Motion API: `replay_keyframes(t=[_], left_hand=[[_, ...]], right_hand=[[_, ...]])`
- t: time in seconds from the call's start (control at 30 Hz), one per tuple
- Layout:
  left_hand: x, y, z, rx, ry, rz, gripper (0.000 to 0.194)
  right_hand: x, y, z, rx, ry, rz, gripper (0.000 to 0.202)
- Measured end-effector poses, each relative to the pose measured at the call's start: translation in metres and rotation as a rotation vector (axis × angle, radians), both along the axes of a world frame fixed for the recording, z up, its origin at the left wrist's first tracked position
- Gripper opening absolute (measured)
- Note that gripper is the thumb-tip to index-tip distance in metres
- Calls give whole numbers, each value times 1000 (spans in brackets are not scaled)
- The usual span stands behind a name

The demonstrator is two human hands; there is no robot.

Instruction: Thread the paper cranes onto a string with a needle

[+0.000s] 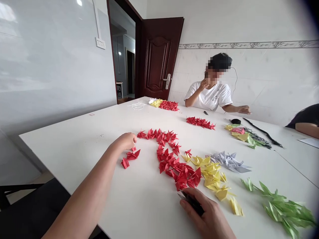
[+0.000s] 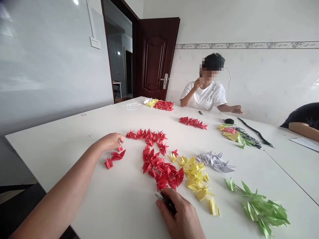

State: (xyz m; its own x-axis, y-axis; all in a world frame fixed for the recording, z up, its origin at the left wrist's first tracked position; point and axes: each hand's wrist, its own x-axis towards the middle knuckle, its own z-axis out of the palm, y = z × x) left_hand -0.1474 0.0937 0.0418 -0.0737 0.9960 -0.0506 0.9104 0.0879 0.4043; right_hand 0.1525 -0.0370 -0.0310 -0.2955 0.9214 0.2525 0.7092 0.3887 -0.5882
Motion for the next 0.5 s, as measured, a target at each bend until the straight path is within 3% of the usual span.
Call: replay_keyframes(t=[0.2,0.33,0.5], left_hand=[[38,-14,11,212,-192,-257,13],[79,-32,-1,328,-400,-557,8],[112,-58,-19,337,-416,-885,19]], right_hand=[[-2,0,5,-33,32,-3,24],[-2,0,7,-9,132,-55,24],[-2,0,7,118,287,-182,26]])
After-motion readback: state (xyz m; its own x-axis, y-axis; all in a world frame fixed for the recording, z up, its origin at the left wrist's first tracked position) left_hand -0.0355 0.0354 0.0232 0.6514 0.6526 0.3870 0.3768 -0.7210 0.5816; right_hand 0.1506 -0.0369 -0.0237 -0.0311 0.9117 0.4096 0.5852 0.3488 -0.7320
